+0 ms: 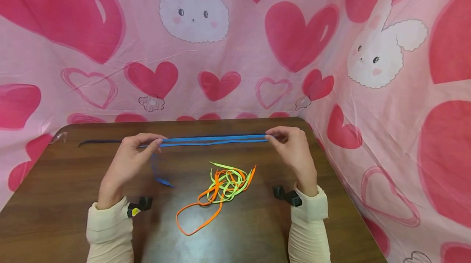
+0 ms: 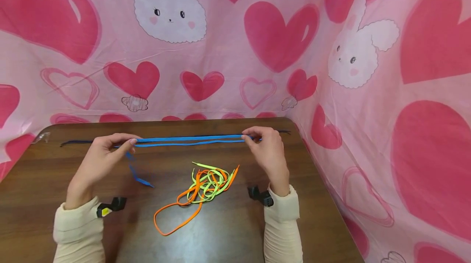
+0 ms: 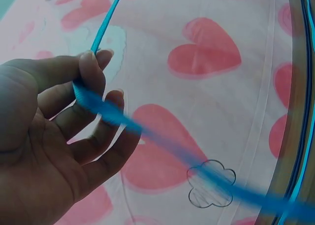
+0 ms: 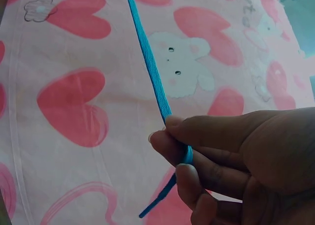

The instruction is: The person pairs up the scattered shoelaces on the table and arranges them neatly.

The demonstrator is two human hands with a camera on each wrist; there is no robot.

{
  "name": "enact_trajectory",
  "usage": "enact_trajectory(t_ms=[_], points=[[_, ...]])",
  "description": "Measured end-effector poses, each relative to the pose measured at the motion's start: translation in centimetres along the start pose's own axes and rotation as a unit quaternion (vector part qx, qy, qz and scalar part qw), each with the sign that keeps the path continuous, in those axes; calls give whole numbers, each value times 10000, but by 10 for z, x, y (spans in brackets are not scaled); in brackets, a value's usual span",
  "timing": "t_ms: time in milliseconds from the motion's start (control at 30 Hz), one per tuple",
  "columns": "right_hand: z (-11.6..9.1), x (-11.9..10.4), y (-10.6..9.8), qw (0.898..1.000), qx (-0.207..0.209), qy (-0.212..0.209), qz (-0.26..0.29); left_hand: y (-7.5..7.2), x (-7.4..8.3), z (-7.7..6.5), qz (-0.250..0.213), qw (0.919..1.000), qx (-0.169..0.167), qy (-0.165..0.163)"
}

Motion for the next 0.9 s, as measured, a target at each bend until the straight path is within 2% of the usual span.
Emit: enact_trajectory(t_ms=[300,567,767,900], points=[[3,17,-1,9995,4,280,-151,-9,-8,0,296,9987,405,102],[7,30,-2,9991,-4,357,-244,-13,-21,0,453,9977,508,19],[10,38,1,9995,-178,273,-30,-18,-28,1,511,9974,500,-36],[11,47,2,9990,-191,405,-65,-21,-35,1,701,9960,543,-132]])
Point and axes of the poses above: each hand's wrist, its own z-axis towards the middle knuckle, its own y-axis out of the palm, x = y × z, the point moved 9 cm from there along z, towards the middle knuckle, and after that the axes turned 3 degrees about -y, right-handed, at the moved point
